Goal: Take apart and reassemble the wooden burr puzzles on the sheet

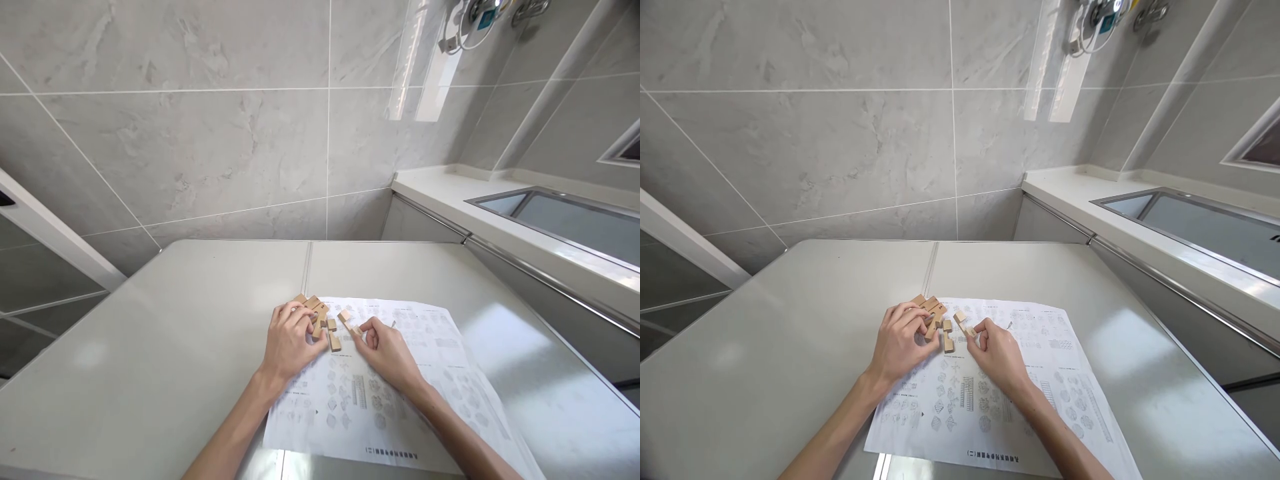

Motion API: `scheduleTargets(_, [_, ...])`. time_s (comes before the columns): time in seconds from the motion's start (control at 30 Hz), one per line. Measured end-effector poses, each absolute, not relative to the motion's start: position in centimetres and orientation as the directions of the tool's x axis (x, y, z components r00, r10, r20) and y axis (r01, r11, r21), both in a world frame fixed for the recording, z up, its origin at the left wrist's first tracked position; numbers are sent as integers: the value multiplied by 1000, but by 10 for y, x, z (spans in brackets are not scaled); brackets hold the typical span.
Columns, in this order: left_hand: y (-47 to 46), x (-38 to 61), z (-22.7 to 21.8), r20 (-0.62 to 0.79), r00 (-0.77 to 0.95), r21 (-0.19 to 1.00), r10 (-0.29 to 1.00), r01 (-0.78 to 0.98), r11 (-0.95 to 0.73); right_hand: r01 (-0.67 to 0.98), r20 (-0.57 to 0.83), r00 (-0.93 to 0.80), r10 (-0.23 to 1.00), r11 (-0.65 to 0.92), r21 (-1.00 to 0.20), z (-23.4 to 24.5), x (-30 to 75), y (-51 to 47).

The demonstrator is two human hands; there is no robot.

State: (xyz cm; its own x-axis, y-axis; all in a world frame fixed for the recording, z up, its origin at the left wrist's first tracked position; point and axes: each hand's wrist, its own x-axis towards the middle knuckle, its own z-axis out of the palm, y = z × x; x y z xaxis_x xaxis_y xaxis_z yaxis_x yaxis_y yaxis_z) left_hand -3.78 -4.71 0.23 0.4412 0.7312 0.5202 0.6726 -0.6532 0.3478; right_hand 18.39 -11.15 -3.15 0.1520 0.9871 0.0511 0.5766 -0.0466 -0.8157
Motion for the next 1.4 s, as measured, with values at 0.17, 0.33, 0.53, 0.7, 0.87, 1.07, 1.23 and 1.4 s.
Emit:
scheduleTargets(0.17, [-52,-33,-5,515,477,305,712,674,-673,723,75,149,986,-57,-689,-36,181,-111])
scheduleTargets(0.33, [-55,-30,-10,531,516,273,672,647,-712,813,137,99,986,-1,-582,-42,180,-112])
scheduleTargets(0.53, [-57,-29,-4,493,512,350,704,624,-699,853,188,-6,982,103,-511,-42,179,-115])
scheduleTargets(0.7, [-62,-28,-3,429,610,388,666,542,-746,820,215,-120,969,219,-529,-42,180,-117])
scheduleTargets(0.87, [-61,-27,-10,384,661,390,645,517,-762,763,221,-243,945,326,-557,-41,182,-118])
scheduleTargets(1.07, [-56,-31,-17,414,594,384,690,573,-724,764,213,-276,937,348,-544,-42,183,-117])
scheduleTargets(1.23, [-54,-32,-18,449,558,389,698,581,-715,783,196,-276,941,339,-522,-45,184,-115])
scheduleTargets(1.4, [-59,-28,-10,490,601,371,632,512,-774,770,203,-278,939,344,-538,-45,184,-116])
